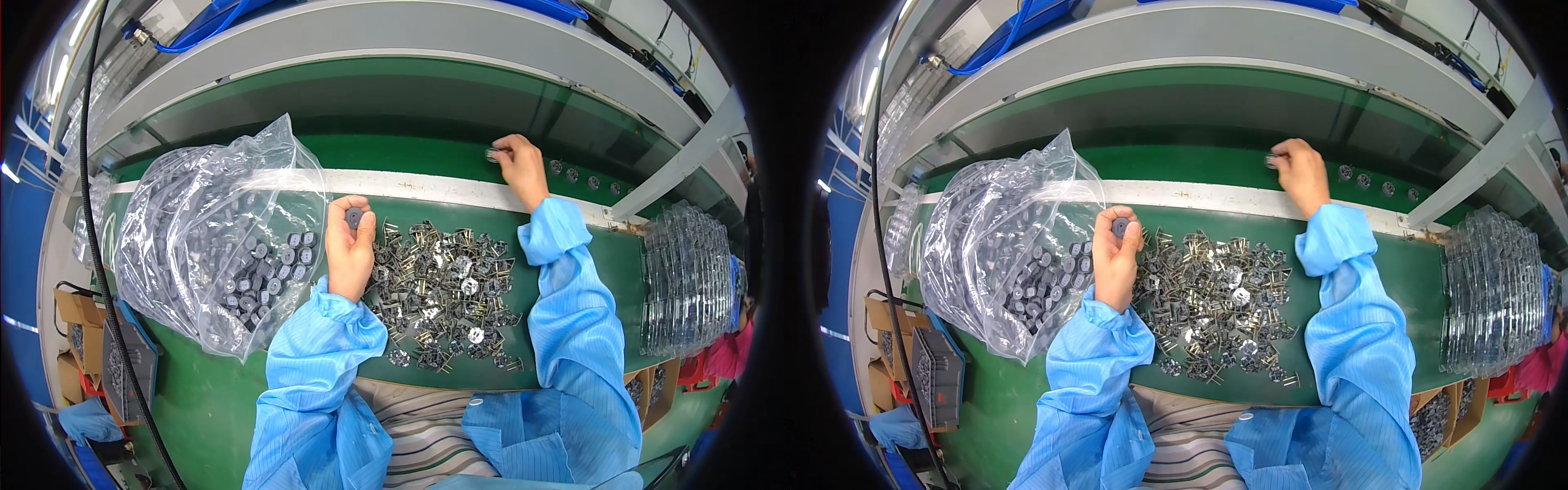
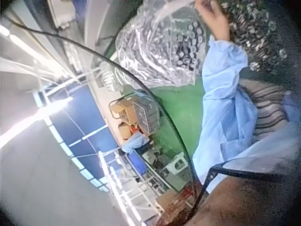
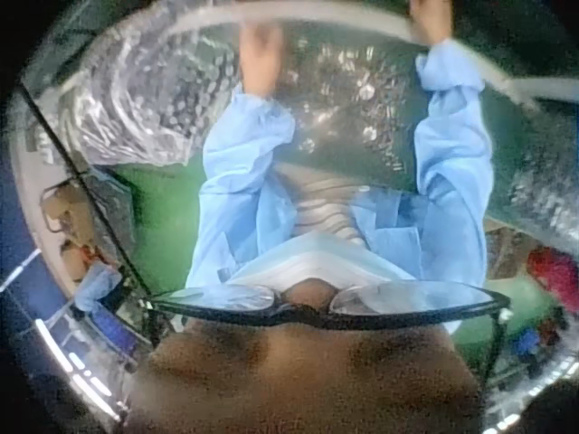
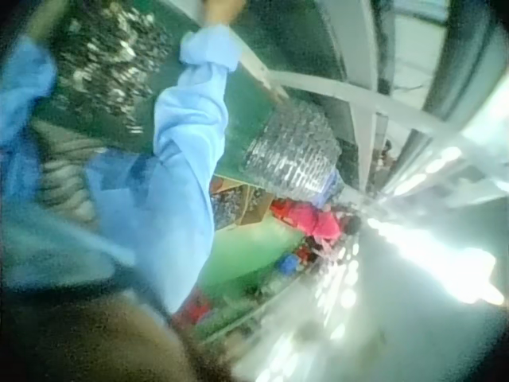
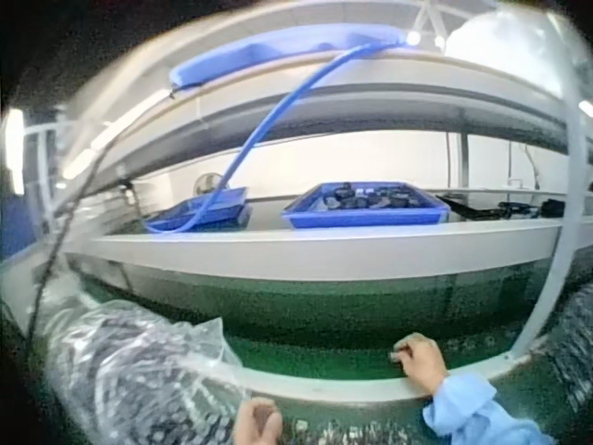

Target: The person assembles components by picking up plastic housings, inserting metal contact pieces into them by hand, and placing the assembled units onto the conveyor line.

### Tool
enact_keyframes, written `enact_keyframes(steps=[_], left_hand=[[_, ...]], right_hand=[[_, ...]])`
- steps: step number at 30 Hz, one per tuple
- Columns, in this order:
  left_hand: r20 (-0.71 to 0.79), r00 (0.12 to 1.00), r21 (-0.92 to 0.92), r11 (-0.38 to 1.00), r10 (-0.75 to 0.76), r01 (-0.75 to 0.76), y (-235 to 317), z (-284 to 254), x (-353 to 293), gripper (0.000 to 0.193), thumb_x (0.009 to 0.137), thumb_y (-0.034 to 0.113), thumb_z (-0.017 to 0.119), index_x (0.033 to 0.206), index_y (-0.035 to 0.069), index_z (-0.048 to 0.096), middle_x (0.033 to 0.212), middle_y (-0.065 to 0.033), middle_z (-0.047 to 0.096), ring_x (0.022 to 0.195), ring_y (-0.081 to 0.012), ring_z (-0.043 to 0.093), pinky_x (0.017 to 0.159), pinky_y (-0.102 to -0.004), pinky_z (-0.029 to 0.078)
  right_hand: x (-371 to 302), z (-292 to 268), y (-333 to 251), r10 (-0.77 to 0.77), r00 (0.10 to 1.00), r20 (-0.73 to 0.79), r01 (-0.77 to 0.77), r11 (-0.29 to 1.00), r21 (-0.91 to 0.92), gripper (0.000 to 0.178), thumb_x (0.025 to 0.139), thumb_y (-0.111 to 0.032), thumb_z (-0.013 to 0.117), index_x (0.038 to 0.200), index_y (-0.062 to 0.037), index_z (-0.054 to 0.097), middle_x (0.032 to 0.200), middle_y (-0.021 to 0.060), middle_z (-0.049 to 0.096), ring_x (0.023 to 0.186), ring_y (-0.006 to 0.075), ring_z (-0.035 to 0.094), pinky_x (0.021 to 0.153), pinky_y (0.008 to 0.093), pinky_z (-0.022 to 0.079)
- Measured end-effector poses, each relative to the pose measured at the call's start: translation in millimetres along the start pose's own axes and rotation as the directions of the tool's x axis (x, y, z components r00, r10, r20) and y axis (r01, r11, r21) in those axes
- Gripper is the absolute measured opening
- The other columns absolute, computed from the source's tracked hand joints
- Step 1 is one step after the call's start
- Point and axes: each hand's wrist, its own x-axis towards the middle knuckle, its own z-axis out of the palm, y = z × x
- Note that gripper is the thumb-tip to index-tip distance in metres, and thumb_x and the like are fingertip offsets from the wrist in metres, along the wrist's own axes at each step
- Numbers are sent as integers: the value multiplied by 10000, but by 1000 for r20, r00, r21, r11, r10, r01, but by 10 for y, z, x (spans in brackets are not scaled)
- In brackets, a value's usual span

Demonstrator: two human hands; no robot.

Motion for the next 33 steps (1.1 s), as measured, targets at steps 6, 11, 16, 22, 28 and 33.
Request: enact_keyframes(steps=[6,11,16,22,28,33], left_hand=[[79,988,-177,973,-132,144,138,32,7,485,980,-82,468,1460,-47,418,1232,-127,575,1031,-166,591,866,-277,494],[146,971,-210,953,-189,217,258,93,-10,443,1008,-17,506,1443,-63,442,1297,-149,597,1081,-184,634,846,-264,522],[206,952,-135,957,-225,255,221,103,-8,424,1031,32,524,1443,-40,455,1288,-149,626,984,-185,678,793,-261,551],[159,962,-273,927,-221,258,144,99,-1,438,1031,30,519,1454,-53,442,1346,-171,586,1025,-208,678,801,-275,557],[204,958,-222,943,-203,248,200,122,-14,447,1005,2,559,1437,-61,458,1340,-174,573,1125,-228,651,885,-279,542],[170,970,-138,971,-172,196,207,144,-36,430,948,-52,625,1366,-44,528,1256,-128,611,1059,-169,656,896,-272,542]], right_hand=[[-73,-111,147,-196,975,-106,108,832,-544,190,781,-54,736,970,-67,747,977,117,699,1016,338,601,891,442,491],[-161,-29,-517,-351,826,441,246,929,278,297,770,-27,738,1062,-76,719,1030,112,671,1037,330,602,934,425,483],[-482,222,-886,-340,663,667,35,904,426,237,825,-8,741,1057,-42,711,1012,86,682,947,213,661,833,350,542],[-329,57,-908,-255,667,700,-119,891,438,139,840,-80,791,947,-28,719,940,25,665,827,122,628,704,281,501],[-367,60,-760,-395,762,514,398,911,111,115,759,-50,770,829,-29,682,896,94,643,951,288,626,766,387,523],[-335,-24,-857,-299,750,590,327,943,61,123,784,-83,776,856,-42,686,897,88,646,955,276,632,781,385,530]])
